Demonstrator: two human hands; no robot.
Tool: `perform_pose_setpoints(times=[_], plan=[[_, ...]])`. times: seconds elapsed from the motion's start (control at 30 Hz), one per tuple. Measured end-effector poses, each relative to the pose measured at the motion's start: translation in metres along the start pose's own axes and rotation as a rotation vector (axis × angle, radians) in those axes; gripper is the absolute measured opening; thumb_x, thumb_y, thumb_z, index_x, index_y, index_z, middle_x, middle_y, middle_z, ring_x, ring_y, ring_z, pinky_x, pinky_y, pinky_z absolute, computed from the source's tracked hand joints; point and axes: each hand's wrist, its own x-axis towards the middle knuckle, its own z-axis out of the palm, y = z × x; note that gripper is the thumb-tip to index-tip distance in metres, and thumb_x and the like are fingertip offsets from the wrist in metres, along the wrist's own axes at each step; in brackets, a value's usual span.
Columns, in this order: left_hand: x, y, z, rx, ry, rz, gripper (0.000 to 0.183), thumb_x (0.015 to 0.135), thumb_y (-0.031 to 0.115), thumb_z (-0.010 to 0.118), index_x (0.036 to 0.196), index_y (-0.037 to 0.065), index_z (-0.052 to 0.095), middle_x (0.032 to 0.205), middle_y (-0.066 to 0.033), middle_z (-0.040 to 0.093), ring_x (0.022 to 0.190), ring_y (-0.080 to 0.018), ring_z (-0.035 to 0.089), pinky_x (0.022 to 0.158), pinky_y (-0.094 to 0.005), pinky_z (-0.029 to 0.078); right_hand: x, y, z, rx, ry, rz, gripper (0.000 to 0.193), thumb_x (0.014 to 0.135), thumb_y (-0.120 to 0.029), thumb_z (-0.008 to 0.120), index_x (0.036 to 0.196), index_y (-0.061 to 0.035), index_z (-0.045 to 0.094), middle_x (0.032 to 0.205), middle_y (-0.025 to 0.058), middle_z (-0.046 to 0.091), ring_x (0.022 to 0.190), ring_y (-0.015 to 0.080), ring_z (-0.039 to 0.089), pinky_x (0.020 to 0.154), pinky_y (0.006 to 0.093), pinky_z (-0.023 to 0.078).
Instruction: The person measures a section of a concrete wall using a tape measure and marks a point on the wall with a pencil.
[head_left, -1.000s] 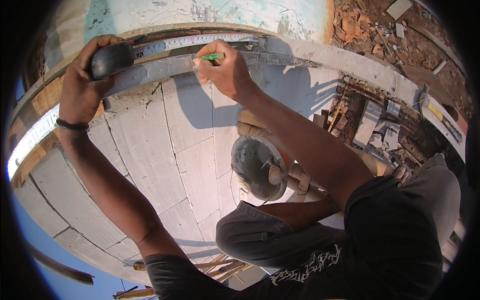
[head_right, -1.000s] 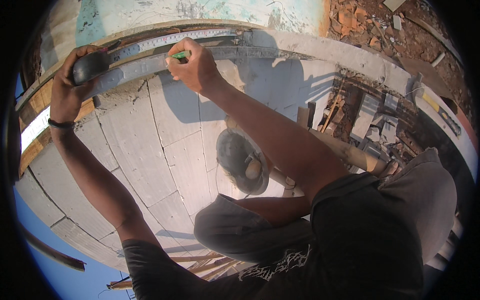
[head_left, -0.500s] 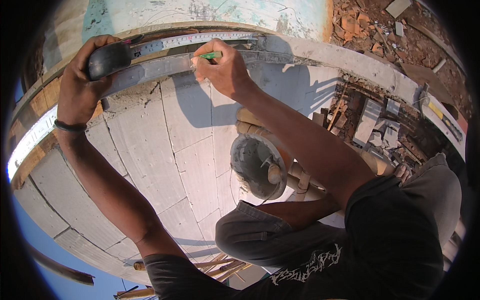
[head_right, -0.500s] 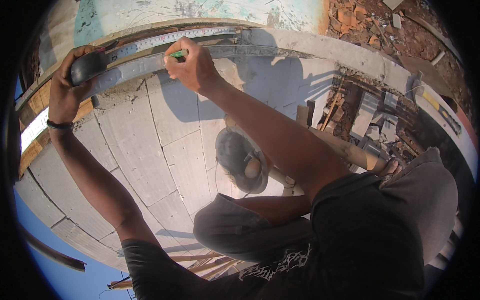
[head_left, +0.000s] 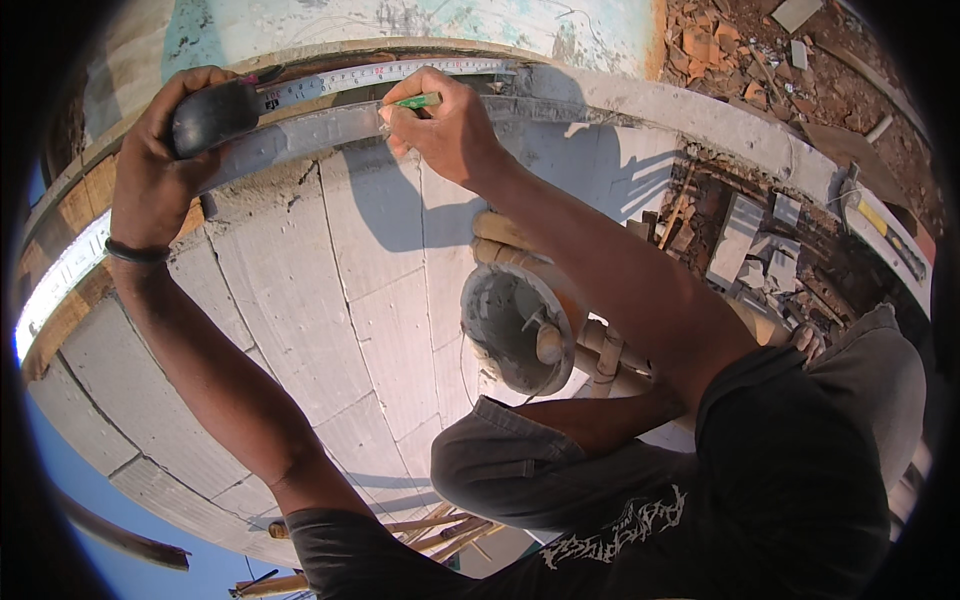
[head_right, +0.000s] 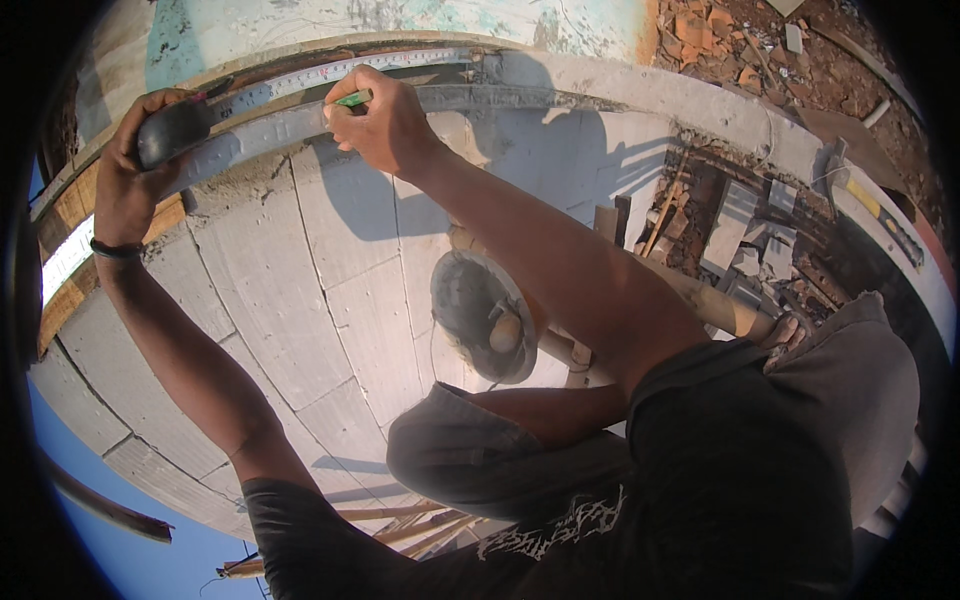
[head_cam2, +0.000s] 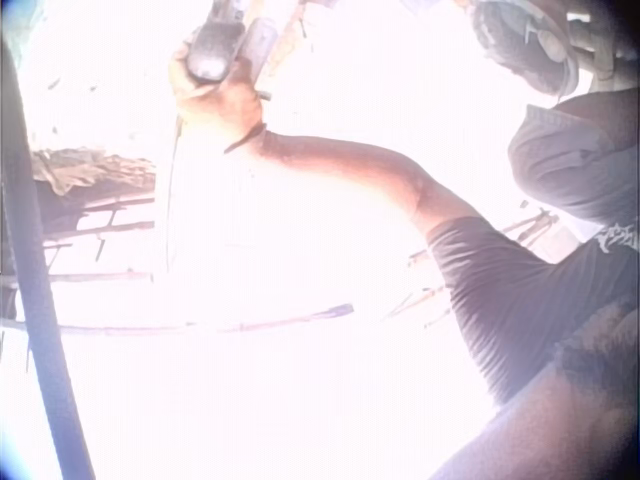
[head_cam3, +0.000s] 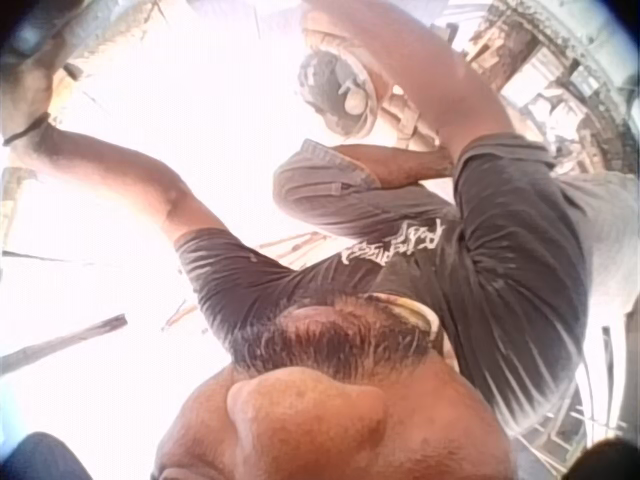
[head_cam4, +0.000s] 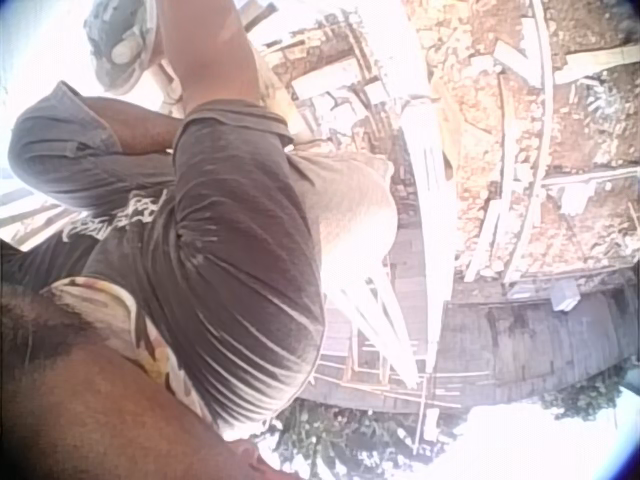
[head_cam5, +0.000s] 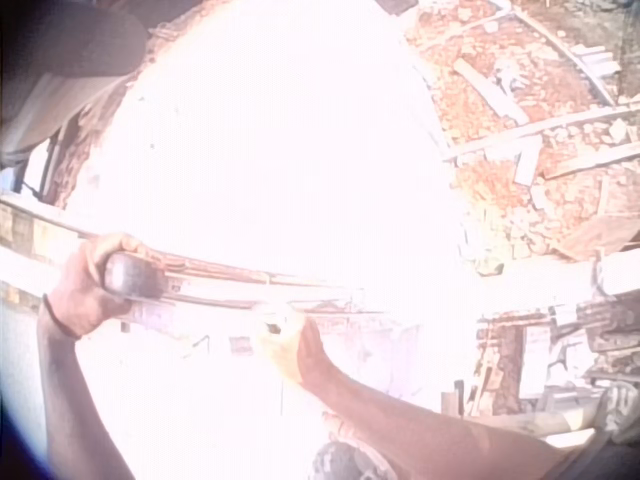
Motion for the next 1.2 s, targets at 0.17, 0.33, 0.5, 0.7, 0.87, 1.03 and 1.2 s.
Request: perform_pose_setpoints(times=[0.17, 0.33, 0.5, 0.7, 0.87, 1.03, 1.2], plan=[[0.001, 0.002, -0.001, -0.016, -0.010, -0.003, 0.050, 0.070, -0.012, 0.062, 0.115, 0.009, 0.062, 0.103, -0.0011, 0.067, 0.098, -0.0123, 0.062, 0.091, -0.0283, 0.049, -0.001, 0.002, -0.002, -0.036, -0.039, 0.033, 0.018, 0.090, -0.015, 0.066, 0.097, 0.0002, 0.060, 0.078, 0.0072, 0.064, 0.068, 0.0112, 0.063, 0.062, 0.0267, 0.053], [0.001, 0.003, 0.001, -0.002, -0.001, -0.006, 0.048, 0.070, -0.013, 0.061, 0.114, 0.007, 0.062, 0.103, -0.0017, 0.066, 0.098, -0.0120, 0.061, 0.091, -0.0275, 0.048, 0.000, 0.001, -0.002, -0.056, -0.022, 0.043, 0.019, 0.089, -0.014, 0.066, 0.098, 0.0010, 0.060, 0.078, 0.0069, 0.063, 0.068, 0.0107, 0.062, 0.062, 0.0258, 0.053], [0.001, 0.000, -0.002, -0.026, -0.015, -0.001, 0.048, 0.071, -0.013, 0.060, 0.115, 0.006, 0.061, 0.105, -0.0023, 0.066, 0.099, -0.0121, 0.061, 0.092, -0.0274, 0.048, 0.005, -0.002, -0.001, 0.042, -0.010, 0.038, 0.019, 0.090, -0.015, 0.066, 0.099, 0.0010, 0.060, 0.081, 0.0074, 0.063, 0.068, 0.0106, 0.063, 0.061, 0.0259, 0.053], [0.000, -0.003, -0.003, -0.023, -0.021, 0.012, 0.048, 0.072, -0.012, 0.061, 0.116, 0.006, 0.061, 0.105, -0.0024, 0.066, 0.100, -0.0119, 0.061, 0.092, -0.0273, 0.048, 0.004, -0.004, -0.001, 0.009, -0.008, 0.042, 0.021, 0.090, -0.016, 0.067, 0.100, 0.0010, 0.059, 0.082, 0.0082, 0.063, 0.067, 0.0111, 0.063, 0.060, 0.0276, 0.053], [0.002, 0.002, 0.000, -0.016, -0.007, 0.000, 0.046, 0.073, -0.011, 0.061, 0.115, 0.006, 0.061, 0.103, -0.0019, 0.066, 0.099, -0.0116, 0.061, 0.091, -0.0274, 0.048, 0.008, 0.002, -0.002, 0.085, -0.002, 0.041, 0.022, 0.090, -0.015, 0.065, 0.103, 0.0018, 0.058, 0.083, 0.0096, 0.063, 0.066, 0.0125, 0.062, 0.061, 0.0286, 0.053], [0.001, 0.001, -0.002, -0.020, -0.003, 0.002, 0.043, 0.074, -0.010, 0.062, 0.114, 0.007, 0.061, 0.101, -0.0007, 0.066, 0.096, -0.0103, 0.060, 0.090, -0.0256, 0.047, 0.040, -0.023, -0.027, -0.372, 0.153, -0.163, 0.021, 0.087, -0.018, 0.066, 0.096, -0.0001, 0.062, 0.084, 0.0119, 0.065, 0.073, 0.0179, 0.063, 0.068, 0.0343, 0.052], [0.004, 0.007, -0.006, -0.067, 0.014, -0.028, 0.043, 0.073, -0.008, 0.064, 0.114, 0.005, 0.061, 0.101, -0.0010, 0.066, 0.095, -0.0098, 0.059, 0.089, -0.0241, 0.046, 0.040, -0.011, -0.096, -1.682, 0.278, -0.054, 0.010, 0.081, -0.012, 0.062, 0.078, -0.0060, 0.069, 0.077, 0.0124, 0.067, 0.079, 0.0253, 0.064, 0.075, 0.0412, 0.045]])
